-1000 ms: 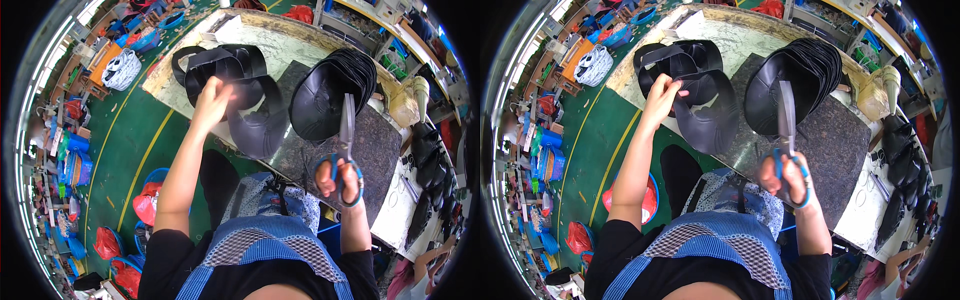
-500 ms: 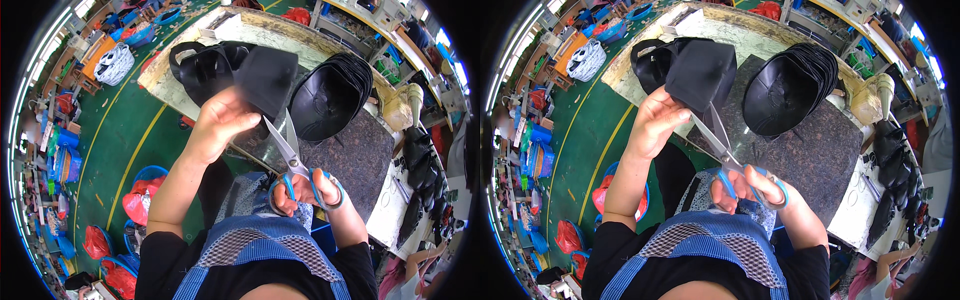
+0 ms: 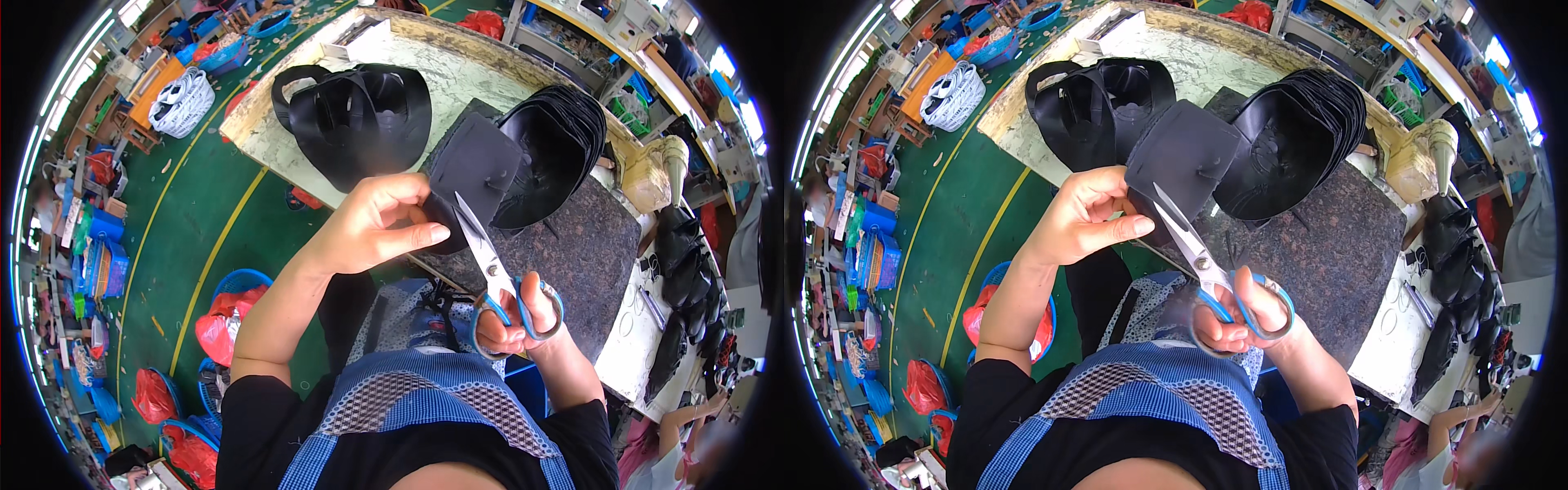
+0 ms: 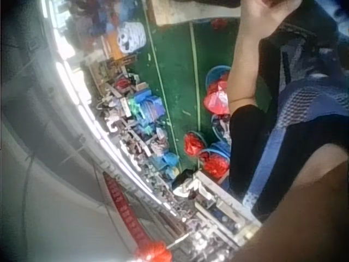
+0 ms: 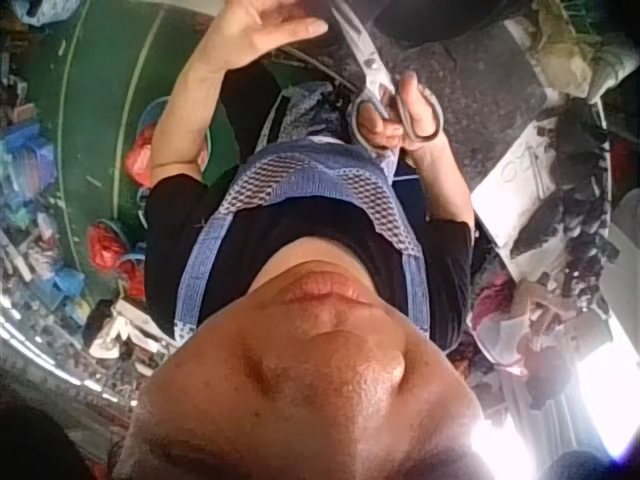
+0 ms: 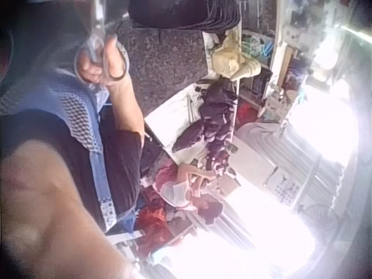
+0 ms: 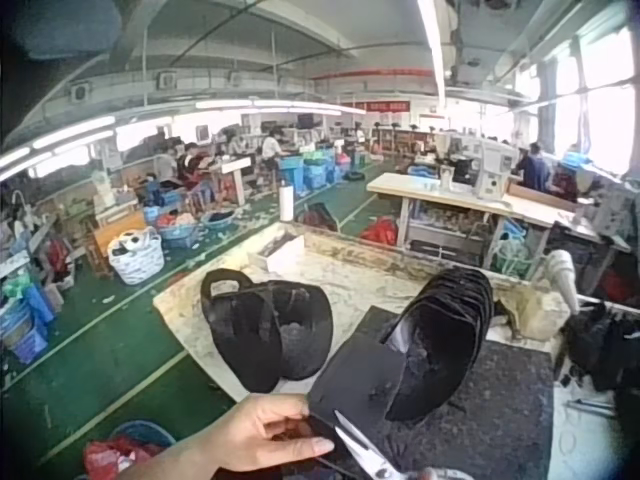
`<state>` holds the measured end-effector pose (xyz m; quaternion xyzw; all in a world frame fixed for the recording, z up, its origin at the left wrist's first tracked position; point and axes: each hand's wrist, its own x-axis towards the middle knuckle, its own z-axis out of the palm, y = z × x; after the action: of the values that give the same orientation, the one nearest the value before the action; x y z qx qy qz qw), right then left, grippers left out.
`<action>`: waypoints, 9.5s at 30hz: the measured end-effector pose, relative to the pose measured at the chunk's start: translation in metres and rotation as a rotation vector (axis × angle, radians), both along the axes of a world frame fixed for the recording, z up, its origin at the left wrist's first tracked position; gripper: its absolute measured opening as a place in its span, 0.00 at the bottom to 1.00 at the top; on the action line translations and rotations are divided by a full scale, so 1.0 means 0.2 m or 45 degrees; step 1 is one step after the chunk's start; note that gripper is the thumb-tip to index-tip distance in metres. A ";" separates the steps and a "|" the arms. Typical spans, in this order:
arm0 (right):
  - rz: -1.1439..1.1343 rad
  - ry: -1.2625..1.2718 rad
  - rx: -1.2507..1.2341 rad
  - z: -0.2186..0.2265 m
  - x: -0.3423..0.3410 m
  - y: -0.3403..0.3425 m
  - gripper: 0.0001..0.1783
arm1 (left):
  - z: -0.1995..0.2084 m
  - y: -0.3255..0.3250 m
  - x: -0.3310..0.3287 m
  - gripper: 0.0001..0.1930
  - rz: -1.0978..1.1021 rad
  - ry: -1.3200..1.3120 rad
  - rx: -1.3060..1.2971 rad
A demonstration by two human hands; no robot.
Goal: The person trims excess material from shoe upper components using scissors.
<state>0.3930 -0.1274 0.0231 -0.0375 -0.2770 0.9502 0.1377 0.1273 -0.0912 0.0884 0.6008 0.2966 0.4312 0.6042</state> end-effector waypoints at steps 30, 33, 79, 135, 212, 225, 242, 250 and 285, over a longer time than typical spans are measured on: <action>-0.072 0.019 0.110 0.07 -0.04 -0.05 0.47 | -0.18 0.00 0.15 0.12 0.046 -0.487 -0.155; -0.050 0.094 0.026 0.05 -0.01 -0.03 0.49 | -0.21 0.00 0.15 0.14 0.017 -0.462 -0.097; -1.202 -1.031 1.142 0.33 -0.07 0.20 0.14 | 0.04 -0.22 -0.02 0.13 0.299 0.553 0.950; -0.226 -0.127 0.169 0.05 0.17 -0.06 0.39 | 0.07 0.05 0.14 0.12 -0.082 0.565 0.643; -0.045 -0.151 0.331 0.12 -0.19 0.12 0.38 | -0.07 -0.08 -0.15 0.20 0.037 0.166 0.319; -0.045 -0.173 0.198 0.07 -0.16 0.08 0.41 | -0.18 -0.05 -0.06 0.11 0.178 -0.446 0.055; 0.089 -0.060 0.081 0.14 -0.18 0.06 0.49 | -0.25 -0.07 -0.01 0.12 0.028 -0.442 0.104; 0.104 -0.091 0.091 0.10 -0.17 0.05 0.46 | -0.27 -0.10 0.00 0.12 -0.006 -0.234 0.154; -0.204 -0.113 0.180 0.03 -0.04 -0.02 0.38 | 0.12 0.25 -0.16 0.16 -0.378 0.283 -0.109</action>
<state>0.3855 -0.1305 0.0282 -0.0917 -0.3451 0.9117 0.2031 0.0961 -0.0410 0.1119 0.6557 0.2877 0.2551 0.6498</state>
